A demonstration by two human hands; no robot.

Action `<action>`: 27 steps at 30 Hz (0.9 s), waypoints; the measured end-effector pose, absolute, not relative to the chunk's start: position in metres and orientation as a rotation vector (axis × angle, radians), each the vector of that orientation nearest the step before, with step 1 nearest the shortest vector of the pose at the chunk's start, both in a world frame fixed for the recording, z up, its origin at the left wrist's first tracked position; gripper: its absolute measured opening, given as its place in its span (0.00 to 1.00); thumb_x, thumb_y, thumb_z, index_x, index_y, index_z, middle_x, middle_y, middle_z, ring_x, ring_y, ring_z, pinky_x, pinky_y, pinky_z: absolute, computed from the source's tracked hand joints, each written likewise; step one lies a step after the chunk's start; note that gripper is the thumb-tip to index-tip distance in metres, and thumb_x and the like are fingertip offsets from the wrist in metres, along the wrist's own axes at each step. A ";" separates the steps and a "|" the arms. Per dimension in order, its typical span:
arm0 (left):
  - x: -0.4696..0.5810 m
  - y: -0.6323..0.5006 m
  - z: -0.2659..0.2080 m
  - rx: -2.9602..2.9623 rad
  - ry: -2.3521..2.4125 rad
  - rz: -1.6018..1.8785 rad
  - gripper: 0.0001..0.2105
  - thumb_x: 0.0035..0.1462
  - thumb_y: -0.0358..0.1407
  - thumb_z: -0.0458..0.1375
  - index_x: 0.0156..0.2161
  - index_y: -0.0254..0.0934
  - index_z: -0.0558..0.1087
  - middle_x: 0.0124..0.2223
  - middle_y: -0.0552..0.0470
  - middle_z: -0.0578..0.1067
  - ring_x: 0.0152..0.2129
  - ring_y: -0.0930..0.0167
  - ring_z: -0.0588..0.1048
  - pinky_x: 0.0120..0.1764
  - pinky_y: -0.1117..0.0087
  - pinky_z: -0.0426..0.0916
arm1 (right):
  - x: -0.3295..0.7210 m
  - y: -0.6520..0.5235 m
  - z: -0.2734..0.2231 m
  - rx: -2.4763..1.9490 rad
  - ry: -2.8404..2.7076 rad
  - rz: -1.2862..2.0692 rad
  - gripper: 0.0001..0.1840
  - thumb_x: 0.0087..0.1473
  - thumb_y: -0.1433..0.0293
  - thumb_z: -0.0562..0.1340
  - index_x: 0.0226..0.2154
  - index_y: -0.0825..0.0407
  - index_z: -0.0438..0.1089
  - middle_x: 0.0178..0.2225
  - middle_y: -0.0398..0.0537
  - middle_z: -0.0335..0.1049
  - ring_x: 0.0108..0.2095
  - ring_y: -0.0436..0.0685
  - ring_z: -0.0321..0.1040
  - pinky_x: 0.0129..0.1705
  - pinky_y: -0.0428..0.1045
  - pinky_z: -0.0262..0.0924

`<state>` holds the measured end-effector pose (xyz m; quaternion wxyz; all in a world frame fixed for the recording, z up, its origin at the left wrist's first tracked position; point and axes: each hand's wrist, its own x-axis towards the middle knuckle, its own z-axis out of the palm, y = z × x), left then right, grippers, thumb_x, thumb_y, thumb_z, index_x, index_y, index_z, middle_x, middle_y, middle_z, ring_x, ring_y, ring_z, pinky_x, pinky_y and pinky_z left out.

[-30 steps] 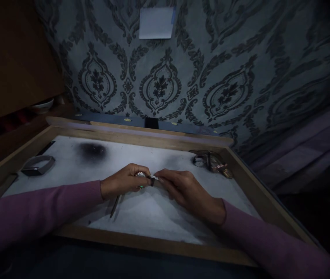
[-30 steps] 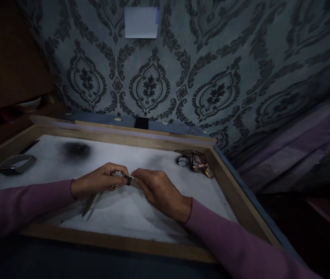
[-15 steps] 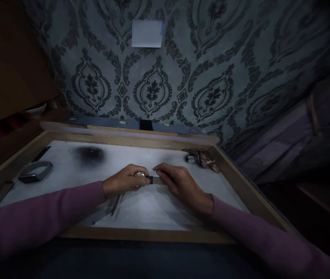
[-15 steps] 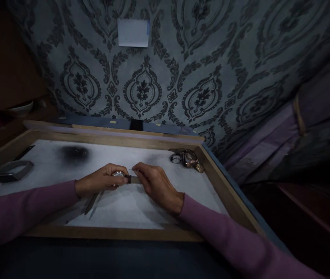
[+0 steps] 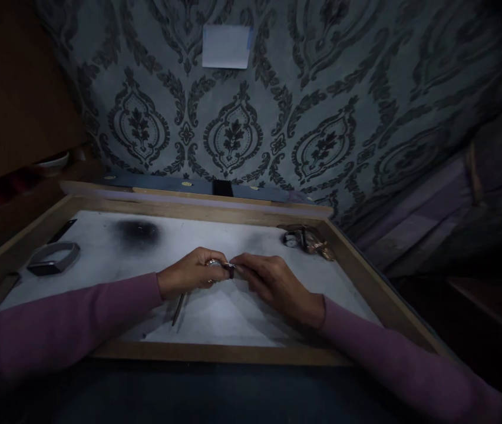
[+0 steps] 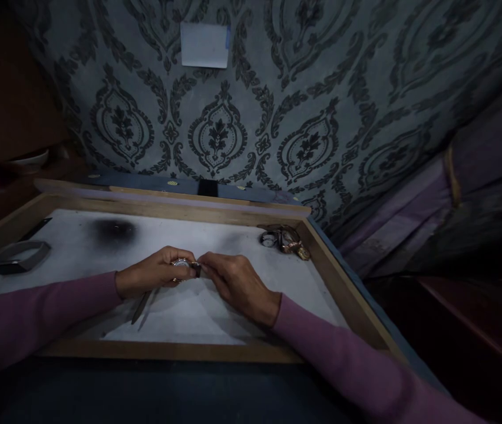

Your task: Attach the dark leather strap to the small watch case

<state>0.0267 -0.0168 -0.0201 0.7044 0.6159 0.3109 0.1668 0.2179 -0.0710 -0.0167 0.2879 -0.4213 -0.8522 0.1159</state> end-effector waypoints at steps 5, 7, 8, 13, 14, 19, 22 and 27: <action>0.027 -0.017 -0.019 1.356 0.701 0.373 0.12 0.45 0.41 0.62 0.28 0.34 0.68 0.22 0.61 0.59 0.18 0.79 0.54 0.22 0.75 0.47 | 0.216 -0.072 -0.016 -1.140 -2.278 0.372 0.10 0.63 0.73 0.52 0.38 0.55 0.69 0.20 0.42 0.68 0.20 0.49 0.65 0.25 0.43 0.56; 0.028 -0.017 -0.019 1.350 0.699 0.381 0.12 0.44 0.41 0.62 0.27 0.34 0.68 0.21 0.62 0.59 0.18 0.80 0.54 0.22 0.75 0.47 | 0.215 -0.071 -0.016 -1.130 -2.262 0.381 0.10 0.63 0.72 0.52 0.37 0.55 0.69 0.19 0.42 0.67 0.19 0.49 0.64 0.24 0.42 0.56; 0.028 -0.017 -0.020 1.347 0.695 0.383 0.12 0.44 0.41 0.62 0.27 0.34 0.67 0.21 0.62 0.59 0.17 0.80 0.53 0.22 0.75 0.47 | 0.215 -0.072 -0.015 -1.131 -2.252 0.388 0.10 0.63 0.72 0.52 0.37 0.55 0.69 0.19 0.42 0.67 0.19 0.48 0.64 0.24 0.42 0.56; 0.028 -0.016 -0.022 1.340 0.698 0.392 0.10 0.45 0.39 0.61 0.27 0.34 0.68 0.21 0.62 0.59 0.18 0.79 0.54 0.22 0.75 0.47 | 0.215 -0.073 -0.014 -1.162 -2.215 0.445 0.10 0.63 0.72 0.53 0.37 0.55 0.69 0.18 0.40 0.66 0.18 0.48 0.64 0.24 0.42 0.56; 0.028 -0.016 -0.022 1.342 0.699 0.394 0.10 0.45 0.39 0.61 0.27 0.34 0.68 0.21 0.61 0.59 0.18 0.79 0.54 0.22 0.75 0.46 | 0.214 -0.073 -0.014 -1.163 -2.210 0.453 0.10 0.63 0.73 0.53 0.37 0.55 0.69 0.18 0.40 0.65 0.18 0.48 0.63 0.24 0.42 0.56; 0.028 -0.016 -0.021 1.341 0.702 0.397 0.10 0.45 0.39 0.61 0.27 0.34 0.68 0.21 0.61 0.59 0.18 0.79 0.54 0.22 0.74 0.47 | 0.214 -0.072 -0.014 -1.154 -2.201 0.458 0.10 0.62 0.73 0.54 0.36 0.56 0.71 0.18 0.40 0.65 0.18 0.48 0.62 0.24 0.42 0.55; 0.028 -0.017 -0.020 1.339 0.712 0.395 0.10 0.45 0.39 0.61 0.26 0.34 0.68 0.21 0.61 0.60 0.18 0.79 0.55 0.22 0.74 0.47 | 0.214 -0.072 -0.014 -1.141 -2.199 0.458 0.10 0.62 0.73 0.53 0.36 0.56 0.71 0.19 0.40 0.65 0.19 0.47 0.62 0.24 0.42 0.55; 0.028 -0.017 -0.021 1.340 0.716 0.390 0.11 0.44 0.40 0.62 0.27 0.34 0.68 0.21 0.61 0.60 0.18 0.79 0.55 0.23 0.75 0.48 | 0.214 -0.072 -0.015 -1.144 -2.210 0.473 0.11 0.62 0.73 0.53 0.35 0.56 0.71 0.20 0.41 0.66 0.19 0.47 0.61 0.23 0.42 0.55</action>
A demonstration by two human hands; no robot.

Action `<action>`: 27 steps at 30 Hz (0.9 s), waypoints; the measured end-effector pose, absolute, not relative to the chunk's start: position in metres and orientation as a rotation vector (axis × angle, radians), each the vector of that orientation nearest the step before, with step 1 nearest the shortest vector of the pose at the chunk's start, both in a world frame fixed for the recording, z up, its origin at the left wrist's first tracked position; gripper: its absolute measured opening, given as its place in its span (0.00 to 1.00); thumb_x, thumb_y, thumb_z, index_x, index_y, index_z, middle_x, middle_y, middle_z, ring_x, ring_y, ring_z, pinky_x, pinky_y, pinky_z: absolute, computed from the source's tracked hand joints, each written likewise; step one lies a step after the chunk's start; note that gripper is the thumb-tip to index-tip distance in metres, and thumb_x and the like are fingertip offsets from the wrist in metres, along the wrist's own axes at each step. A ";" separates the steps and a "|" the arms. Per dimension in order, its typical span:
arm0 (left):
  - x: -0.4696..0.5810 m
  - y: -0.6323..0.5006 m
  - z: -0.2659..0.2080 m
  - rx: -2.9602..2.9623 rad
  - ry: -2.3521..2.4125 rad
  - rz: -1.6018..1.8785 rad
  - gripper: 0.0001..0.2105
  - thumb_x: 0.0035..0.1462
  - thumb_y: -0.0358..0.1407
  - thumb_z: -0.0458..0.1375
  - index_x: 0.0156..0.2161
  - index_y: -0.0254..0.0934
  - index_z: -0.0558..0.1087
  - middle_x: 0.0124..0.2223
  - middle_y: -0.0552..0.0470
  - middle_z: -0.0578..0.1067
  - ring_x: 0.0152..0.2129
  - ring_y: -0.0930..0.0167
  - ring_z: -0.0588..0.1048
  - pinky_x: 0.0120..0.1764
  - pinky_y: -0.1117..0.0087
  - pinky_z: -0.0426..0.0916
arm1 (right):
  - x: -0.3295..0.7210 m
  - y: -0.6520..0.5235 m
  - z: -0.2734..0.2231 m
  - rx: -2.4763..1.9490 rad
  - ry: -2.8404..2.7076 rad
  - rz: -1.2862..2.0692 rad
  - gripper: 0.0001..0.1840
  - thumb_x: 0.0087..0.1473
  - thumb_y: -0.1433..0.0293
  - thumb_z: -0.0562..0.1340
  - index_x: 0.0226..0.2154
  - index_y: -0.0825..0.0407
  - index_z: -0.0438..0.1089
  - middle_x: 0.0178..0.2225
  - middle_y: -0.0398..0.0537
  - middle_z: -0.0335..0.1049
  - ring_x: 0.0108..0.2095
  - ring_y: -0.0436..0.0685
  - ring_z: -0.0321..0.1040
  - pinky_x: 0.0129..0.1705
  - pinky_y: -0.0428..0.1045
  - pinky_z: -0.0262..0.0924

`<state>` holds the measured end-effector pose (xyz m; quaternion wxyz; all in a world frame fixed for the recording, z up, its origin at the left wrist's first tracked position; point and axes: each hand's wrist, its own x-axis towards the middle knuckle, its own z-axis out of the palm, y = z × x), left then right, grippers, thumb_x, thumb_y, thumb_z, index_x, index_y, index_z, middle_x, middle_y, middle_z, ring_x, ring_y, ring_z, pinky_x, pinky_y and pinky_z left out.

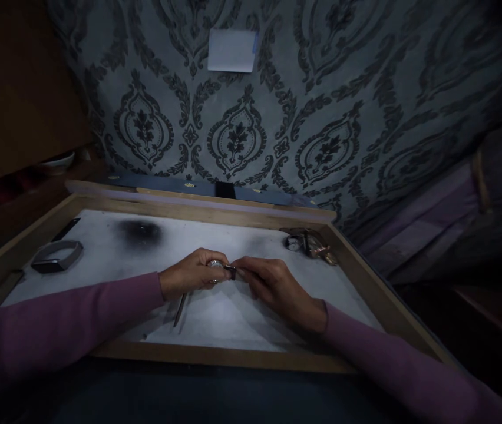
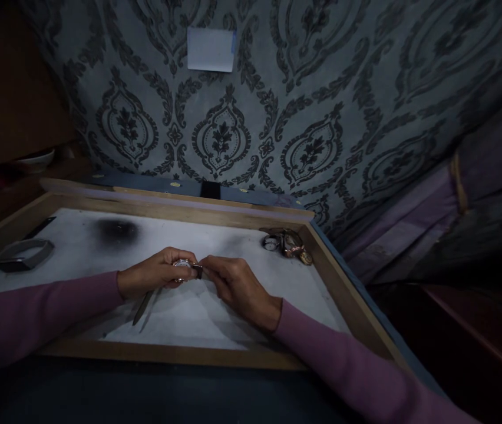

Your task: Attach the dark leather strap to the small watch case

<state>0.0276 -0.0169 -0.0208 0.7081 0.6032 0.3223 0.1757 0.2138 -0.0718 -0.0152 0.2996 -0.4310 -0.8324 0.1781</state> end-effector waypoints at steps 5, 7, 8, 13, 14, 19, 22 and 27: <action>0.027 -0.016 -0.021 1.309 0.709 0.389 0.12 0.43 0.40 0.63 0.28 0.33 0.68 0.21 0.62 0.60 0.18 0.80 0.54 0.22 0.75 0.47 | 0.214 -0.071 -0.015 -1.128 -2.220 0.476 0.11 0.62 0.73 0.53 0.35 0.56 0.71 0.21 0.43 0.67 0.19 0.47 0.62 0.24 0.41 0.56; 0.028 -0.016 -0.021 1.308 0.699 0.392 0.11 0.44 0.40 0.62 0.27 0.33 0.68 0.20 0.62 0.59 0.17 0.80 0.54 0.22 0.75 0.47 | 0.214 -0.071 -0.015 -1.132 -2.209 0.478 0.11 0.62 0.73 0.53 0.36 0.56 0.71 0.20 0.42 0.67 0.19 0.47 0.62 0.24 0.42 0.56; 0.028 -0.016 -0.020 1.312 0.696 0.392 0.11 0.44 0.40 0.62 0.27 0.33 0.68 0.20 0.62 0.59 0.17 0.80 0.54 0.22 0.75 0.46 | 0.214 -0.071 -0.016 -1.142 -2.200 0.483 0.11 0.62 0.72 0.53 0.36 0.56 0.71 0.19 0.41 0.66 0.19 0.47 0.61 0.24 0.42 0.56; 0.028 -0.015 -0.021 1.338 0.706 0.395 0.09 0.45 0.38 0.60 0.29 0.34 0.68 0.21 0.62 0.60 0.17 0.80 0.54 0.22 0.75 0.47 | 0.214 -0.071 -0.017 -1.195 -2.092 0.536 0.11 0.62 0.72 0.52 0.42 0.55 0.69 0.15 0.36 0.58 0.15 0.47 0.56 0.21 0.42 0.52; 0.028 -0.015 -0.022 1.342 0.712 0.400 0.09 0.45 0.38 0.60 0.29 0.34 0.68 0.21 0.62 0.60 0.17 0.80 0.54 0.22 0.75 0.47 | 0.214 -0.071 -0.017 -1.202 -2.065 0.559 0.13 0.62 0.73 0.51 0.44 0.55 0.68 0.15 0.35 0.58 0.15 0.46 0.55 0.20 0.42 0.51; 0.028 -0.015 -0.022 1.348 0.676 0.415 0.10 0.46 0.39 0.61 0.28 0.34 0.67 0.20 0.62 0.59 0.15 0.81 0.53 0.20 0.75 0.45 | 0.215 -0.071 -0.011 -1.244 -1.997 0.797 0.14 0.61 0.72 0.50 0.41 0.57 0.70 0.14 0.36 0.58 0.15 0.46 0.54 0.19 0.41 0.49; 0.027 -0.014 -0.023 1.345 0.643 0.423 0.10 0.48 0.39 0.61 0.28 0.33 0.67 0.20 0.62 0.59 0.15 0.81 0.53 0.20 0.75 0.46 | 0.215 -0.070 -0.009 -1.289 -1.936 0.923 0.13 0.60 0.68 0.54 0.40 0.57 0.70 0.17 0.40 0.64 0.18 0.47 0.59 0.21 0.42 0.51; 0.026 -0.014 -0.023 1.362 0.615 0.390 0.10 0.49 0.39 0.61 0.29 0.33 0.68 0.21 0.62 0.59 0.16 0.81 0.54 0.20 0.76 0.48 | 0.215 -0.068 -0.011 -1.231 -1.826 1.097 0.12 0.56 0.64 0.60 0.35 0.57 0.70 0.18 0.40 0.64 0.19 0.47 0.62 0.25 0.43 0.55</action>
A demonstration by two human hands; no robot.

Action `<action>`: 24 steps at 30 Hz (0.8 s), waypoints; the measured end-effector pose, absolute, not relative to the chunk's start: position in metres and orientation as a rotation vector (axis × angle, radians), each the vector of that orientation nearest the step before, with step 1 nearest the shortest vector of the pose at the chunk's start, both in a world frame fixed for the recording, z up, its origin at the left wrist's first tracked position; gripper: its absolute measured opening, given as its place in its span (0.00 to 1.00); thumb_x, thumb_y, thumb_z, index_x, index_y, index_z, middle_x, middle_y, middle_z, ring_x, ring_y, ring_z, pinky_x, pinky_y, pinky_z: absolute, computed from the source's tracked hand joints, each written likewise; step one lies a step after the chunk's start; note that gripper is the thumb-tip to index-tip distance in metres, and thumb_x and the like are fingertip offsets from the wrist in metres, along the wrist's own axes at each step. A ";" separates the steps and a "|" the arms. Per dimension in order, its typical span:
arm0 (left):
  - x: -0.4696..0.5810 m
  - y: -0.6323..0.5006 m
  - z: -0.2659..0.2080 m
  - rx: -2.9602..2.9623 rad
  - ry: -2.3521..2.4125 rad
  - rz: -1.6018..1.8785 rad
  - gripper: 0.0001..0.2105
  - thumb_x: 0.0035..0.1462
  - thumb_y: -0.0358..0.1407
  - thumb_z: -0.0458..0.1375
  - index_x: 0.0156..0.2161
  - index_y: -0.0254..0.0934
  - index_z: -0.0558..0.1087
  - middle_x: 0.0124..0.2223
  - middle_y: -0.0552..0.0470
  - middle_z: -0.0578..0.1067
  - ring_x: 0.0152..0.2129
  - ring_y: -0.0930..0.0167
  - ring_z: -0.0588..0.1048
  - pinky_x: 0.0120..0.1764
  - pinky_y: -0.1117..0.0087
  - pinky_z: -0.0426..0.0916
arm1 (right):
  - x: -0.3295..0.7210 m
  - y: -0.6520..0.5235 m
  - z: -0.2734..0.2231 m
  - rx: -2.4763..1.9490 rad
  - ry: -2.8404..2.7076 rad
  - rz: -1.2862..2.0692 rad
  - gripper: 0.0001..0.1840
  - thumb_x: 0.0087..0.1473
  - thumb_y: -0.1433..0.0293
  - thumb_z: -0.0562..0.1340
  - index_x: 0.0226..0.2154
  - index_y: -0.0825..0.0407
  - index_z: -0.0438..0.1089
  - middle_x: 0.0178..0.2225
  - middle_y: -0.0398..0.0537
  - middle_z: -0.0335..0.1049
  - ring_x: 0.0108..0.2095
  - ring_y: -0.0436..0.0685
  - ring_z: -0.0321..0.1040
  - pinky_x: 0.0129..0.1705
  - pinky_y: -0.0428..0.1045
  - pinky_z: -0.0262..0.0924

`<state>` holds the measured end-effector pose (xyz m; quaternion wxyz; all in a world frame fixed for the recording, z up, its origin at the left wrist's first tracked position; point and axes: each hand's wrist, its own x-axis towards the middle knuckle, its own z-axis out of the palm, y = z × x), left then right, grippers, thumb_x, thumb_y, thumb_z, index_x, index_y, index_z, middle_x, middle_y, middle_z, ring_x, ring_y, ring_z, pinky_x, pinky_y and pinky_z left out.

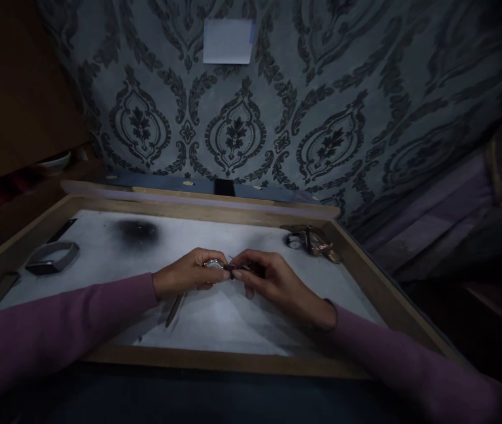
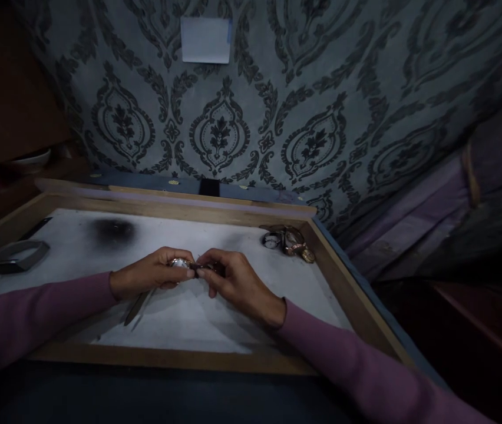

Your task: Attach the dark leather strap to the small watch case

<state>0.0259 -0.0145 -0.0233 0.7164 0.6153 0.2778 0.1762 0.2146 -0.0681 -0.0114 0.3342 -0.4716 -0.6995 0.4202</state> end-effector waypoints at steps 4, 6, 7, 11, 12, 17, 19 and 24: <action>0.026 -0.015 -0.020 1.420 0.628 0.332 0.11 0.46 0.38 0.63 0.28 0.34 0.66 0.20 0.63 0.59 0.16 0.80 0.55 0.20 0.76 0.49 | 0.216 -0.068 -0.011 -1.202 -1.808 1.137 0.11 0.57 0.65 0.60 0.32 0.57 0.70 0.16 0.38 0.62 0.17 0.46 0.58 0.23 0.43 0.52; 0.026 -0.016 -0.019 1.449 0.651 0.313 0.10 0.46 0.37 0.63 0.28 0.34 0.66 0.19 0.63 0.60 0.16 0.80 0.56 0.21 0.76 0.49 | 0.217 -0.068 -0.009 -1.197 -1.807 1.152 0.10 0.56 0.66 0.60 0.32 0.57 0.70 0.16 0.38 0.61 0.17 0.45 0.58 0.22 0.43 0.52; 0.026 -0.016 -0.018 1.453 0.660 0.307 0.09 0.45 0.36 0.62 0.28 0.34 0.67 0.19 0.62 0.60 0.17 0.80 0.56 0.21 0.76 0.49 | 0.217 -0.068 -0.008 -1.200 -1.807 1.162 0.10 0.56 0.66 0.60 0.32 0.57 0.70 0.16 0.38 0.61 0.17 0.45 0.58 0.23 0.43 0.52; 0.026 -0.016 -0.018 1.442 0.671 0.296 0.08 0.44 0.34 0.62 0.27 0.33 0.67 0.19 0.62 0.60 0.17 0.80 0.56 0.21 0.76 0.49 | 0.220 -0.067 -0.008 -1.218 -1.807 1.189 0.09 0.56 0.67 0.60 0.32 0.57 0.71 0.15 0.37 0.61 0.17 0.45 0.58 0.22 0.43 0.53; 0.026 -0.016 -0.019 1.440 0.671 0.297 0.08 0.44 0.34 0.62 0.27 0.33 0.68 0.19 0.62 0.60 0.17 0.80 0.56 0.21 0.76 0.49 | 0.220 -0.067 -0.008 -1.220 -1.808 1.197 0.09 0.56 0.67 0.60 0.32 0.57 0.71 0.15 0.37 0.61 0.17 0.46 0.58 0.22 0.43 0.52; 0.026 -0.016 -0.019 1.434 0.664 0.284 0.08 0.43 0.34 0.63 0.28 0.33 0.68 0.20 0.62 0.61 0.18 0.80 0.56 0.22 0.75 0.50 | 0.222 -0.066 -0.010 -1.227 -1.797 1.230 0.08 0.56 0.68 0.61 0.32 0.57 0.72 0.14 0.37 0.60 0.16 0.45 0.57 0.21 0.43 0.51; 0.026 -0.016 -0.020 1.423 0.655 0.282 0.08 0.44 0.34 0.62 0.28 0.33 0.68 0.20 0.62 0.61 0.18 0.80 0.56 0.22 0.75 0.50 | 0.222 -0.066 -0.012 -1.219 -1.789 1.229 0.08 0.56 0.68 0.61 0.32 0.57 0.72 0.14 0.36 0.60 0.16 0.45 0.57 0.21 0.43 0.51; 0.026 -0.016 -0.019 1.423 0.676 0.283 0.09 0.43 0.35 0.63 0.28 0.33 0.68 0.21 0.61 0.61 0.18 0.79 0.57 0.23 0.75 0.50 | 0.221 -0.066 -0.011 -1.195 -1.804 1.214 0.10 0.55 0.65 0.61 0.31 0.57 0.72 0.15 0.37 0.61 0.16 0.46 0.57 0.21 0.43 0.52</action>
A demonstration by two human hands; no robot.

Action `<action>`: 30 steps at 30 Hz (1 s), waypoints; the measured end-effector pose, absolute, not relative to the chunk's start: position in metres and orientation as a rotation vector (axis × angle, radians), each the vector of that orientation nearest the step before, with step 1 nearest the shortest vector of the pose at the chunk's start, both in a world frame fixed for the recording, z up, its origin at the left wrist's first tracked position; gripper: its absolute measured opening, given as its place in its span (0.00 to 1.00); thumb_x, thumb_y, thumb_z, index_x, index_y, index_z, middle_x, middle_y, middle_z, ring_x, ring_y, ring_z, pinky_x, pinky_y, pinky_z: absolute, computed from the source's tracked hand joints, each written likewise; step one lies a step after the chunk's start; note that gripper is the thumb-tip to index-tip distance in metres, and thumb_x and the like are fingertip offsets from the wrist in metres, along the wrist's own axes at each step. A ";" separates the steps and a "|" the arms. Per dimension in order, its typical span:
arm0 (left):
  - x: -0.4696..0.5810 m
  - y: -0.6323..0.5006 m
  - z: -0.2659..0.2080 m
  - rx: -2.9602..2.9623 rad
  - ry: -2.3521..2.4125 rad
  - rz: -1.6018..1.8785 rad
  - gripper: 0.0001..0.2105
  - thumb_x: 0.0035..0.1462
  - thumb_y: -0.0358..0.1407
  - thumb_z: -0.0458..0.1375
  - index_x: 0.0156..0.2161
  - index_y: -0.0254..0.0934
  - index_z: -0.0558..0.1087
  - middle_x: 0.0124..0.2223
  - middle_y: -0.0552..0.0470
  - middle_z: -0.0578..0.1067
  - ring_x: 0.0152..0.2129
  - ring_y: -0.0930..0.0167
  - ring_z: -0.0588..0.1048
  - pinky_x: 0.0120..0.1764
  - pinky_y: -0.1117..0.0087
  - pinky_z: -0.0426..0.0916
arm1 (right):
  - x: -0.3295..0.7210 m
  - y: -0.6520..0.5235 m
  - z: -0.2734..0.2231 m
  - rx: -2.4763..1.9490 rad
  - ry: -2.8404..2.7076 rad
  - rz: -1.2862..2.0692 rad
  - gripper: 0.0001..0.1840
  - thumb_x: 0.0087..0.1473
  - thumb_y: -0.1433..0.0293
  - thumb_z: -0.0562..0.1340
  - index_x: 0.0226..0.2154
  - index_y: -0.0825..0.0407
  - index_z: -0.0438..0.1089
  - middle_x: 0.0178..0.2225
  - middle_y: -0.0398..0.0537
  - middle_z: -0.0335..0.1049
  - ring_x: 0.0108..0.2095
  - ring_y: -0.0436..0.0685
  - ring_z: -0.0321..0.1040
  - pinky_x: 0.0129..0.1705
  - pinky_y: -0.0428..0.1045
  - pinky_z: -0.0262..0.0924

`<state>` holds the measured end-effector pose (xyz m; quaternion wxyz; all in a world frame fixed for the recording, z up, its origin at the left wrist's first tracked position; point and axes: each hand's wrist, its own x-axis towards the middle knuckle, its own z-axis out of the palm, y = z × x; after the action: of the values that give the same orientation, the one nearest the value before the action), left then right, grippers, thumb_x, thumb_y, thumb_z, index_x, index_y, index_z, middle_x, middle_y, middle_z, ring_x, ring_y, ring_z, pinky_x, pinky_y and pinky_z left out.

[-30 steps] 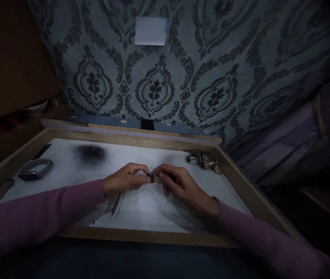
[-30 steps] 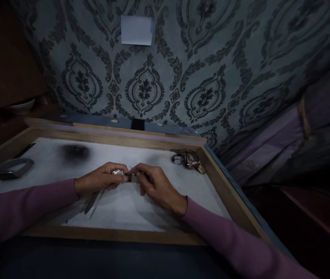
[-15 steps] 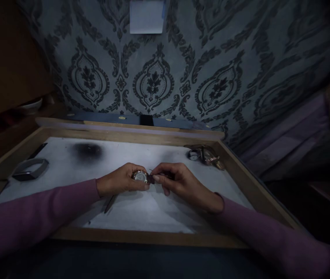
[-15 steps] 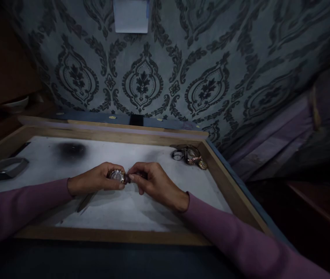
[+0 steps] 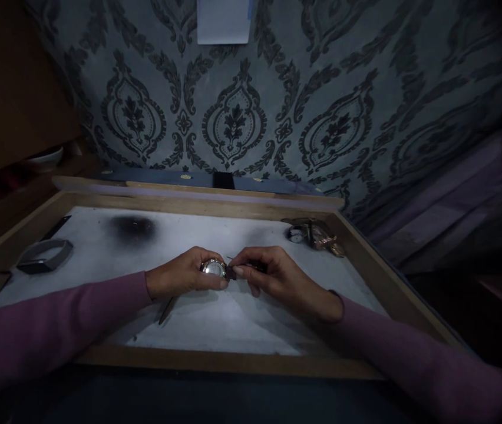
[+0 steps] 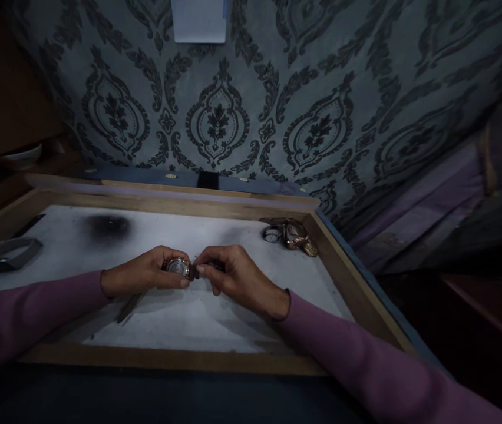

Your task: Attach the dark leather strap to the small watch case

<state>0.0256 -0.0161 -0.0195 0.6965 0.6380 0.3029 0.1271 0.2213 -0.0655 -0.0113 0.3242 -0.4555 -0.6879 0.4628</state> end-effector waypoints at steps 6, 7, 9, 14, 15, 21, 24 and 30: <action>0.026 -0.016 -0.021 1.419 0.642 0.305 0.07 0.43 0.34 0.62 0.27 0.34 0.69 0.22 0.60 0.62 0.19 0.79 0.58 0.24 0.75 0.52 | 0.220 -0.065 -0.008 -1.186 -1.796 1.206 0.13 0.55 0.62 0.62 0.31 0.57 0.72 0.14 0.37 0.61 0.16 0.45 0.57 0.21 0.43 0.51; 0.026 -0.016 -0.021 1.421 0.643 0.306 0.07 0.43 0.34 0.62 0.27 0.34 0.68 0.22 0.60 0.63 0.20 0.79 0.58 0.24 0.75 0.52 | 0.220 -0.065 -0.008 -1.185 -1.792 1.210 0.13 0.55 0.63 0.62 0.31 0.57 0.72 0.14 0.37 0.61 0.16 0.45 0.57 0.21 0.43 0.51; 0.026 -0.016 -0.020 1.426 0.648 0.307 0.08 0.43 0.34 0.62 0.27 0.34 0.68 0.22 0.60 0.63 0.20 0.79 0.58 0.24 0.75 0.53 | 0.220 -0.065 -0.007 -1.187 -1.789 1.220 0.12 0.55 0.64 0.62 0.31 0.57 0.72 0.14 0.37 0.61 0.16 0.45 0.56 0.21 0.43 0.51; 0.025 -0.015 -0.019 1.442 0.654 0.297 0.09 0.44 0.35 0.63 0.26 0.33 0.67 0.21 0.61 0.61 0.19 0.79 0.57 0.24 0.75 0.52 | 0.221 -0.066 -0.005 -1.209 -1.781 1.249 0.13 0.55 0.63 0.62 0.32 0.58 0.71 0.14 0.37 0.61 0.16 0.45 0.57 0.21 0.43 0.51; 0.025 -0.015 -0.020 1.443 0.654 0.295 0.09 0.44 0.35 0.63 0.26 0.33 0.67 0.21 0.61 0.61 0.19 0.79 0.57 0.24 0.75 0.52 | 0.221 -0.066 -0.004 -1.210 -1.778 1.253 0.13 0.55 0.63 0.62 0.32 0.58 0.71 0.14 0.37 0.61 0.16 0.45 0.57 0.21 0.43 0.51; 0.025 -0.015 -0.020 1.461 0.658 0.292 0.09 0.44 0.35 0.63 0.27 0.33 0.68 0.22 0.60 0.62 0.20 0.79 0.58 0.24 0.76 0.53 | 0.221 -0.066 -0.006 -1.189 -1.760 1.260 0.12 0.55 0.63 0.62 0.32 0.57 0.71 0.14 0.37 0.61 0.16 0.45 0.56 0.21 0.44 0.50; 0.025 -0.015 -0.019 1.471 0.655 0.280 0.08 0.45 0.35 0.62 0.27 0.33 0.68 0.21 0.60 0.61 0.19 0.79 0.57 0.23 0.75 0.52 | 0.221 -0.065 -0.006 -1.176 -1.762 1.260 0.11 0.55 0.64 0.62 0.32 0.57 0.71 0.14 0.37 0.61 0.16 0.45 0.56 0.21 0.44 0.49; 0.025 -0.014 -0.020 1.495 0.657 0.278 0.09 0.44 0.36 0.62 0.27 0.33 0.68 0.22 0.60 0.62 0.20 0.78 0.58 0.24 0.75 0.53 | 0.221 -0.066 -0.005 -1.183 -1.739 1.260 0.12 0.54 0.64 0.62 0.33 0.57 0.72 0.14 0.37 0.61 0.16 0.45 0.57 0.20 0.43 0.50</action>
<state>0.0249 -0.0137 -0.0203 0.6763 0.6649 0.2920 0.1236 0.2206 -0.0655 -0.0047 0.3384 -0.4540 -0.6674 0.4836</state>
